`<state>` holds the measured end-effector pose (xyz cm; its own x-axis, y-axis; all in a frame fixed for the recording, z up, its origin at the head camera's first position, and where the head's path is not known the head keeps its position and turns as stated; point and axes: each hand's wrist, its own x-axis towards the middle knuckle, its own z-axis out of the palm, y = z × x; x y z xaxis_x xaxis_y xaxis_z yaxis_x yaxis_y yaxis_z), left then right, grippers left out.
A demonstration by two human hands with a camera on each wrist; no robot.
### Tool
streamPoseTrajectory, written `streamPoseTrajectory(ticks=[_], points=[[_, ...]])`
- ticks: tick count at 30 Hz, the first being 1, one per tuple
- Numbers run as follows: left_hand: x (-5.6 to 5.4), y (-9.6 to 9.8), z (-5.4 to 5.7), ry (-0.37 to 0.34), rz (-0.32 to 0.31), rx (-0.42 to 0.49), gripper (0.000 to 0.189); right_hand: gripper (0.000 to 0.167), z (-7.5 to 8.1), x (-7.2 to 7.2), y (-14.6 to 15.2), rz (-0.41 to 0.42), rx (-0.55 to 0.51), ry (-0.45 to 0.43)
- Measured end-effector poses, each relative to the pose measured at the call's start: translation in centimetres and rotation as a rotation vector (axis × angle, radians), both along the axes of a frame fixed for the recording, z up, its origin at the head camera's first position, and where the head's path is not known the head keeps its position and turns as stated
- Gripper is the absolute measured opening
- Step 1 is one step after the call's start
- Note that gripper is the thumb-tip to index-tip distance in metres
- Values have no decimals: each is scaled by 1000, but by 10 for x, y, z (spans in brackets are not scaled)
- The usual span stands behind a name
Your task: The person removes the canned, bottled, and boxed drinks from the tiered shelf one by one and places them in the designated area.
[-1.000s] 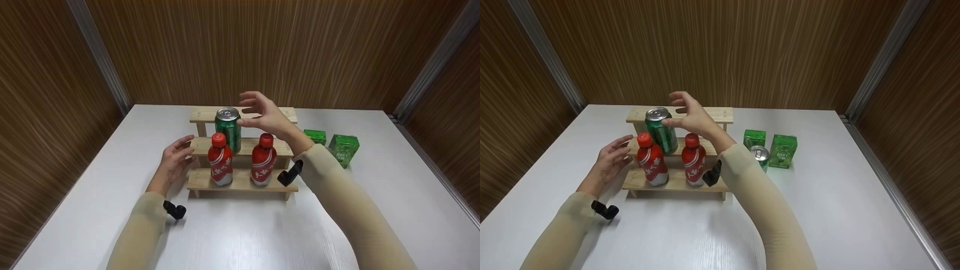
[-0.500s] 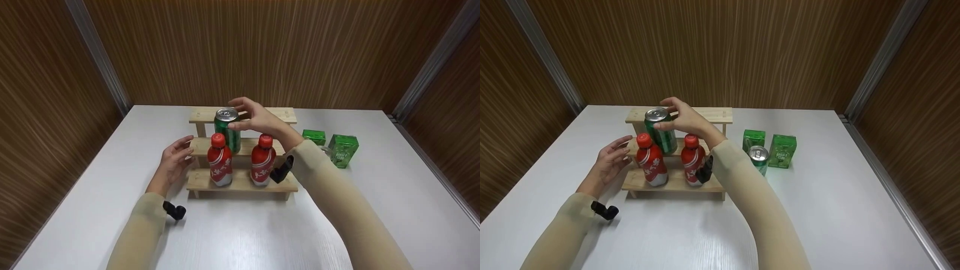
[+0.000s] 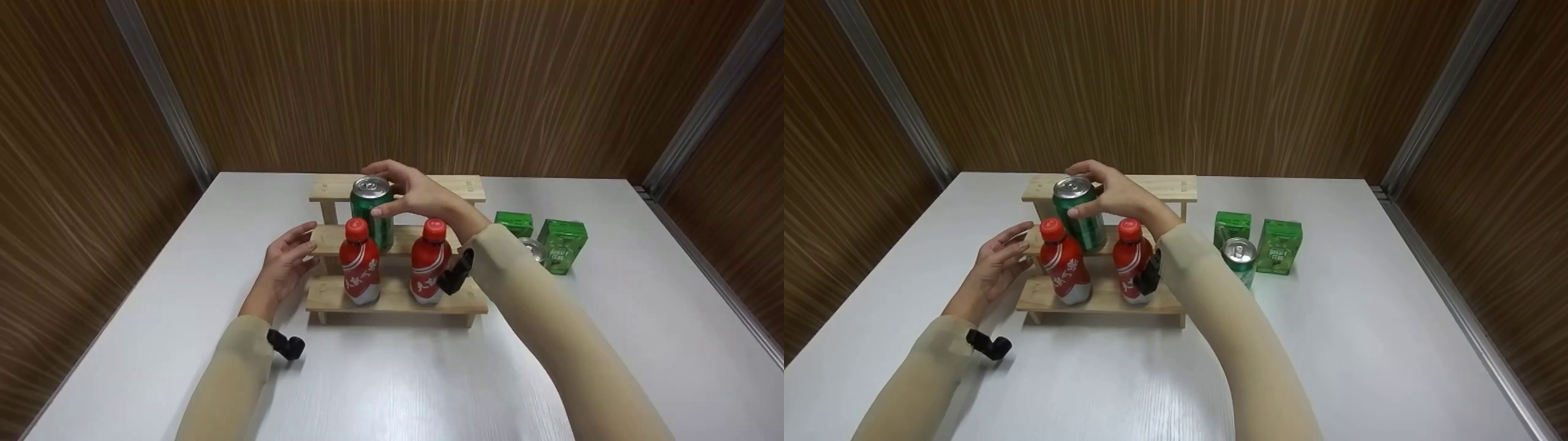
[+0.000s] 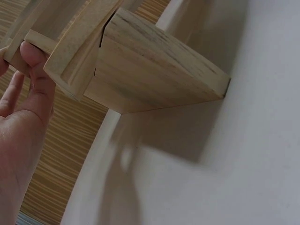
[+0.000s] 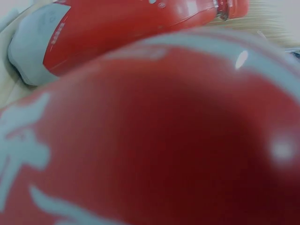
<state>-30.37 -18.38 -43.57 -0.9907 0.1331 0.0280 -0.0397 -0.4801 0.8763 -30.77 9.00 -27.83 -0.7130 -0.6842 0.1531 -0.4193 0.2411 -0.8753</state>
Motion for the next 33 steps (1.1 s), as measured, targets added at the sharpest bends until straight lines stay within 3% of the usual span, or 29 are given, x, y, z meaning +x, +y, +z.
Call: streamPoseTrajectory(ticks=[11, 20, 27, 33], points=[[3, -3, -3, 6, -10, -13, 45, 69, -6, -5, -4, 69, 8, -25], [3, -4, -3, -3, -3, -6, 45, 64, -10, -6, -7, -4, -1, -28], [2, -2, -5, -2, 2, 9, 43, 65, -31, -23, -4, -60, -45, -70], [2, -2, -6, 10, 1, 20, 41, 66, -38, -27, -3, -3, -78, -38]])
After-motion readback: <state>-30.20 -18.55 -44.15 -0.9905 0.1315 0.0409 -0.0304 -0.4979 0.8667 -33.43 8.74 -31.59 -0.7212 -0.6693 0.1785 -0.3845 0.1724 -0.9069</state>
